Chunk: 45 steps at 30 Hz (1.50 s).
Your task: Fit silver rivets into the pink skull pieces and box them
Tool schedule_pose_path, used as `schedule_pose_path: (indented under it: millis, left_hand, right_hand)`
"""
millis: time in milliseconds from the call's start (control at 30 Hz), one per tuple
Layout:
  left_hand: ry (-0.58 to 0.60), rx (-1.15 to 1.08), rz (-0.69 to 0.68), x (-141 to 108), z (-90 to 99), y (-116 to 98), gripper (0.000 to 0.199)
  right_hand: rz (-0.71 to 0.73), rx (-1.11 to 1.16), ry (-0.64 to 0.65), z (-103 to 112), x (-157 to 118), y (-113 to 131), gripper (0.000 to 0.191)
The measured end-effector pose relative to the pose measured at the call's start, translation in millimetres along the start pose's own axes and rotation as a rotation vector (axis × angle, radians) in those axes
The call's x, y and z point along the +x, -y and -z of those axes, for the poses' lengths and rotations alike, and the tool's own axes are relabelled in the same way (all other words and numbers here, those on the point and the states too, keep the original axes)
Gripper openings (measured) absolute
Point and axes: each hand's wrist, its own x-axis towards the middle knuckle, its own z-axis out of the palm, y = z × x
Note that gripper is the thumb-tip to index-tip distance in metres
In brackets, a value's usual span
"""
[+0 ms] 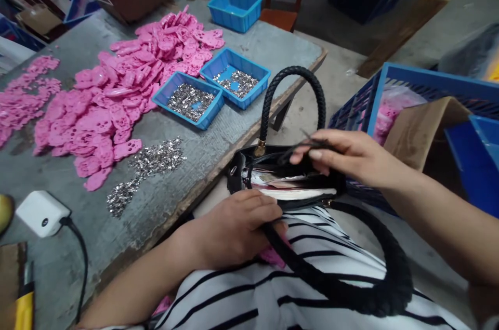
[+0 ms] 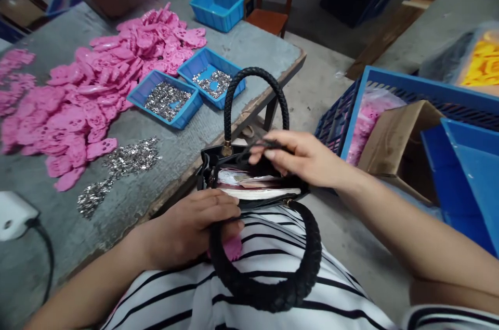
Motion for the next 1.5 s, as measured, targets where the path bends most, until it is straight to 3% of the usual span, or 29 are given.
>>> schedule_pose_path:
  millis: [133,267,367,467,533,767,933,1100,1267,1500]
  left_hand:
    - [0.011,0.133,-0.075,0,0.2,-1,0.016]
    - [0.030,0.189,-0.221,-4,-0.5,1,0.012]
    - [0.058,0.214,-0.291,-10,-1.0,2,0.011]
    - [0.074,0.233,-0.311,-13,-1.0,0,0.013]
    - [0.111,0.243,-0.326,-13,-0.6,-2,0.016]
    - [0.123,0.258,-0.321,-12,-0.1,-6,0.017]
    - [0.162,0.304,-0.349,-12,3.6,-9,0.030]
    - [0.208,0.374,-0.430,-7,4.7,-13,0.035]
    - [0.264,0.382,-0.476,0,6.0,-16,0.032]
    - [0.292,0.383,-0.471,4,6.0,-16,0.030]
  right_hand:
    - [0.032,-0.299,0.503,-14,2,15,0.026]
    - [-0.015,-0.661,0.712,-27,3,23,0.024]
    - [-0.054,-0.917,0.764,-33,-1,30,0.027]
    - [-0.212,-1.269,0.596,-37,-2,34,0.037]
    - [-0.272,-1.382,0.501,-36,2,32,0.039]
    - [-0.155,-1.081,0.389,-25,17,7,0.025]
    - [-0.173,-0.868,0.661,-25,15,-7,0.023]
    - [-0.266,-0.941,0.848,-23,13,-14,0.030]
    - [-0.326,-0.863,0.917,-15,11,-12,0.031]
    - [-0.389,-0.951,0.939,-17,4,-17,0.030]
